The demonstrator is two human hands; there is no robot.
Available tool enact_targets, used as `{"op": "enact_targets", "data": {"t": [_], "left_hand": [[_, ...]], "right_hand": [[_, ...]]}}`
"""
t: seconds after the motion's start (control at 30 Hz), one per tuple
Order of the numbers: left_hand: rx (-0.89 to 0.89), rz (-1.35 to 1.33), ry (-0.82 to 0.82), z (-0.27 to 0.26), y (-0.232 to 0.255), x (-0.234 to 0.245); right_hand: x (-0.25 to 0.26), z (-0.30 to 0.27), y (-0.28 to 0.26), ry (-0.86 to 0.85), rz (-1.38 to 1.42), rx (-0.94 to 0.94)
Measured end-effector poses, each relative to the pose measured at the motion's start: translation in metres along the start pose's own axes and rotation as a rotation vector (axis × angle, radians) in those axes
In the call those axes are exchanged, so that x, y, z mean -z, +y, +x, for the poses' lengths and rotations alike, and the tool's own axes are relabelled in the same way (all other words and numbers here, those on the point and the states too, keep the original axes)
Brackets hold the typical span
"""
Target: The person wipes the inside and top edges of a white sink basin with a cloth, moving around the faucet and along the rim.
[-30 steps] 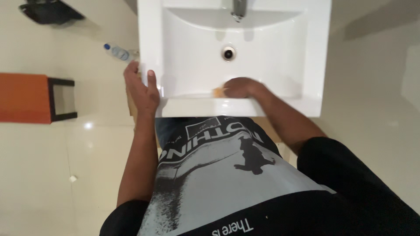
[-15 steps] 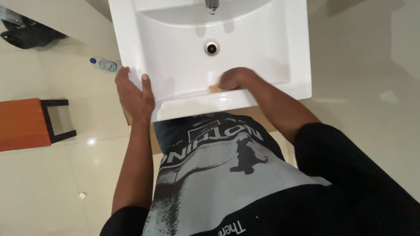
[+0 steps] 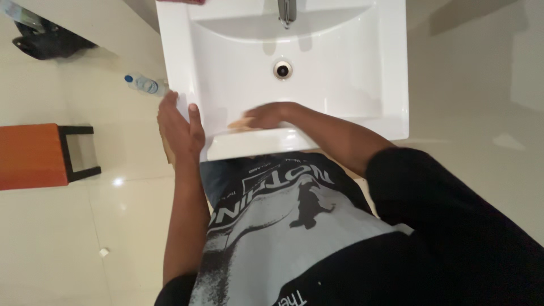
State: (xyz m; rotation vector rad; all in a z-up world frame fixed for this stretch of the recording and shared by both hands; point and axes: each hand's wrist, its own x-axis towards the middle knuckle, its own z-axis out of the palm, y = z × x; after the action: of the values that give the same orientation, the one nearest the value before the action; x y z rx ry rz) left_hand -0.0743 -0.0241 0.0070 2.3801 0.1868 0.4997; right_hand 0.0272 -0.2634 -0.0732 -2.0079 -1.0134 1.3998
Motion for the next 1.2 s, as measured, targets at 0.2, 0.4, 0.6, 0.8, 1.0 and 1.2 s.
{"op": "enact_targets", "data": {"t": [0.2, 0.4, 0.6, 0.8, 1.0, 1.2], "left_hand": [[0.012, 0.013, -0.037, 0.001, 0.005, 0.003], [0.003, 0.007, -0.065, 0.013, 0.011, 0.005], [0.064, -0.044, -0.072, 0.017, 0.01, 0.004], [0.073, -0.037, -0.081, 0.015, 0.0, 0.003], [0.082, -0.064, -0.044, 0.014, -0.007, -0.002], [0.099, 0.005, -0.027, 0.012, -0.005, -0.001]], "right_hand": [[0.011, -0.11, 0.098, 0.2, -0.483, -0.511], [0.056, -0.147, 0.131, 0.656, -0.485, -0.766], [0.061, -0.036, 0.141, 0.687, -0.465, -0.577], [0.056, 0.112, 0.074, 0.796, 0.008, 0.034], [0.06, 0.1, 0.076, 0.747, 0.013, -0.032], [0.062, -0.039, 0.122, 0.64, -0.261, -0.539]]}}
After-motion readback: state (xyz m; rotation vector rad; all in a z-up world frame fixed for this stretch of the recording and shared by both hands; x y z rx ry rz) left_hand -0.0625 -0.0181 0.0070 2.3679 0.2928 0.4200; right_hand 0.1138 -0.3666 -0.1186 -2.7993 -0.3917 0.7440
